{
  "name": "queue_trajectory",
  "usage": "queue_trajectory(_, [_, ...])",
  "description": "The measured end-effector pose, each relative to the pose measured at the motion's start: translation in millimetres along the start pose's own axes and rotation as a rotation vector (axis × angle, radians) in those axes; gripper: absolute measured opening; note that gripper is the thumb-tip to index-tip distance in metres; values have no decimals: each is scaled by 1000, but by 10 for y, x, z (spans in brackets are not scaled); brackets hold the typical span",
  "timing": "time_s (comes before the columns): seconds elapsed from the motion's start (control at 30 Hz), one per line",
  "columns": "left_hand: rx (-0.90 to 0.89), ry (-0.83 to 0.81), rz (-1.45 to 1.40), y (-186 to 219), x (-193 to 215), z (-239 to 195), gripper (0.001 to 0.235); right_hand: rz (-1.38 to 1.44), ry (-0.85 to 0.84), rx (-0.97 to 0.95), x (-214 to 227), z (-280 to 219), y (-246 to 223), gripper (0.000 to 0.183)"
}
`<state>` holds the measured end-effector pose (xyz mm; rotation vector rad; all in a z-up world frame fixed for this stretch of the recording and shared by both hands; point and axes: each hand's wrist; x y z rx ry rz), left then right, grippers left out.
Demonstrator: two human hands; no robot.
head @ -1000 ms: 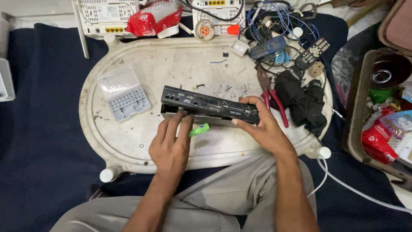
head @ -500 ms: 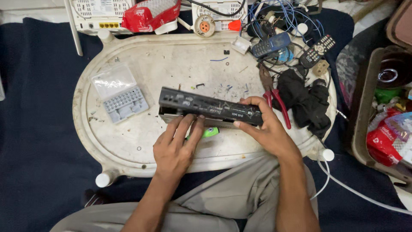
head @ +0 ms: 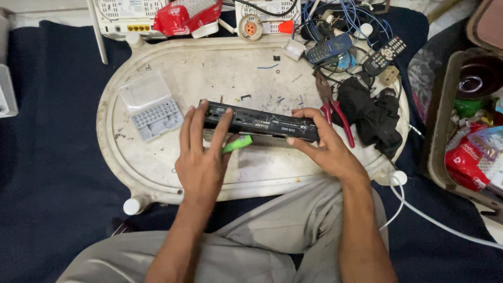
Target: The person uses a green screwdriver to remove screws from a black electronic device, opens the casing, and manipulates internal components. They turn the device over to access different sides and continue unscrewing parts.
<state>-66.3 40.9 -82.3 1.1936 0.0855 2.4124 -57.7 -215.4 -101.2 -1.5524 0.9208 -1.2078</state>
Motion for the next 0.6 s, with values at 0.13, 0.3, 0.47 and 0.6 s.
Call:
queue_trajectory(0.13, [123,-144,-238,-150,42,107,61,-44,-3,13,21,-13,-13,52])
queue_trajectory(0.3, [282,-224,-388,-251,-17,118,74,-38,15,-88,61,25,-9,52])
queue_trajectory(0.47, [225,-219,-511,-389,15,217,64,-74,34,-67,82,49,10,53])
queue_trajectory(0.6, [266,-324,-505,-474,53,323,62,-33,63,25,48,63,53,54])
Point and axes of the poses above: each hand's wrist, its own z-axis towards the middle knuckle, its own x-axis out of the back of the hand, y = z × x, and after that the axes turned 4 degrees about -y, right-handed
